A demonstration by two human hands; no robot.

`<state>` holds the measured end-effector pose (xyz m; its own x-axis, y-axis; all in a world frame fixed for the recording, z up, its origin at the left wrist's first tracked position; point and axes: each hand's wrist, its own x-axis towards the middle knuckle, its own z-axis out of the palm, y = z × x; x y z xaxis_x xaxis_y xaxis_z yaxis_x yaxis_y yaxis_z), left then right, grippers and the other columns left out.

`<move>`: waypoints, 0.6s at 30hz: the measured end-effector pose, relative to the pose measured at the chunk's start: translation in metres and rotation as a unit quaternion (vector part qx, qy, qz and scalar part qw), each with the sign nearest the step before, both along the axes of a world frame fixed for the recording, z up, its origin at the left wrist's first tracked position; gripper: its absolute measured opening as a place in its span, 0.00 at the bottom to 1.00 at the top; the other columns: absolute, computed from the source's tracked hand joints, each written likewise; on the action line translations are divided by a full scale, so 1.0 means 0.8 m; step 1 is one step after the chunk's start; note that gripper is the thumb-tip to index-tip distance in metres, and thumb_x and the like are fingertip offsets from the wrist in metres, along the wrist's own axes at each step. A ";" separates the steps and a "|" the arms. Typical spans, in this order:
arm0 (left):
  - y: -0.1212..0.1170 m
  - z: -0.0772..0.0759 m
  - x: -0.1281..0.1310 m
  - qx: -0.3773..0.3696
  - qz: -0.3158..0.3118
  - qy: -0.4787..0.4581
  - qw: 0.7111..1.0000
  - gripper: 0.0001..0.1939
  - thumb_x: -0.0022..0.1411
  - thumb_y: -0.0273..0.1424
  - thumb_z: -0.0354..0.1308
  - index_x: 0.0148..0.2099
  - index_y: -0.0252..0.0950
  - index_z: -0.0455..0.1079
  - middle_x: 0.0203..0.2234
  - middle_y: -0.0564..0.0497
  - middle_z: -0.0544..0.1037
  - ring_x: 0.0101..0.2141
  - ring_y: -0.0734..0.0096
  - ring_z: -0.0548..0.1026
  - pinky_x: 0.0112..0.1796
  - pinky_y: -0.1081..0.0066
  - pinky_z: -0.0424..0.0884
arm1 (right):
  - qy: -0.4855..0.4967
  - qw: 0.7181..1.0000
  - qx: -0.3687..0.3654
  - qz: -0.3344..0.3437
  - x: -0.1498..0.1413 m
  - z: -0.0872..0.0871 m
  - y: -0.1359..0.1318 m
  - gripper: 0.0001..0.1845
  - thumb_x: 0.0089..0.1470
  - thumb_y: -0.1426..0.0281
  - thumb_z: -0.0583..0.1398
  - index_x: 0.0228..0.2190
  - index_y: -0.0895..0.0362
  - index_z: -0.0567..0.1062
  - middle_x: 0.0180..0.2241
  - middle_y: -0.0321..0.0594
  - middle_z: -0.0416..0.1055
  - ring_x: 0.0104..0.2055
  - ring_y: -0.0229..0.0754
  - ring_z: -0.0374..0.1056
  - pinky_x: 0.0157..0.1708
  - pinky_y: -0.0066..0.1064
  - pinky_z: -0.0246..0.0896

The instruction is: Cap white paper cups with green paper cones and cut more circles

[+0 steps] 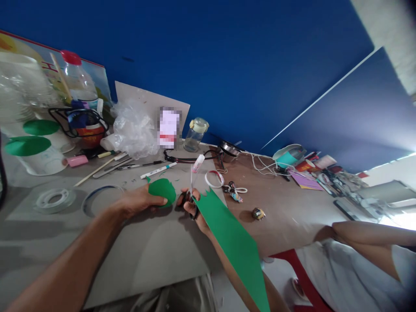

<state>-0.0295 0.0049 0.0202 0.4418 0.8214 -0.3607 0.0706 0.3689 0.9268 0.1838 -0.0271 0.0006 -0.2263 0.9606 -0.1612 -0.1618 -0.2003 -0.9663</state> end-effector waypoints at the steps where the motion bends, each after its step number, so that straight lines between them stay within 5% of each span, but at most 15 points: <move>1: -0.001 -0.001 0.003 -0.001 -0.008 -0.003 1.000 0.15 0.39 0.39 0.69 0.28 0.37 0.71 0.18 0.57 0.70 0.20 0.75 0.60 0.22 0.73 0.55 | 0.018 1.000 0.001 0.005 0.001 -0.003 0.003 0.19 0.56 0.55 0.64 0.43 0.54 0.73 0.31 0.36 0.72 0.33 0.39 0.70 0.35 0.30 0.67; 6: -0.007 -0.004 0.013 0.008 -0.058 -0.024 0.998 0.12 0.40 0.35 0.70 0.28 0.37 0.74 0.20 0.54 0.72 0.21 0.70 0.65 0.23 0.72 0.59 | 0.041 0.998 0.043 -0.022 -0.004 -0.010 0.011 0.21 0.49 0.57 0.67 0.41 0.54 0.70 0.34 0.36 0.71 0.39 0.39 0.69 0.38 0.30 0.64; 12: -0.009 -0.013 0.015 0.001 -0.126 0.001 0.992 0.13 0.45 0.38 0.71 0.28 0.37 0.74 0.19 0.52 0.72 0.20 0.71 0.65 0.22 0.72 0.58 | -0.052 0.996 0.059 -0.036 -0.013 0.001 0.008 0.25 0.39 0.60 0.71 0.38 0.54 0.71 0.26 0.30 0.66 0.30 0.37 0.62 0.34 0.30 0.61; 18: 0.005 -0.027 0.018 0.036 -0.010 -0.056 0.998 0.17 0.51 0.43 0.69 0.31 0.35 0.74 0.21 0.53 0.73 0.20 0.75 0.64 0.23 0.74 0.58 | -0.076 0.990 0.101 -0.064 -0.007 0.003 0.007 0.23 0.42 0.61 0.67 0.39 0.55 0.69 0.30 0.34 0.69 0.34 0.40 0.65 0.37 0.32 0.64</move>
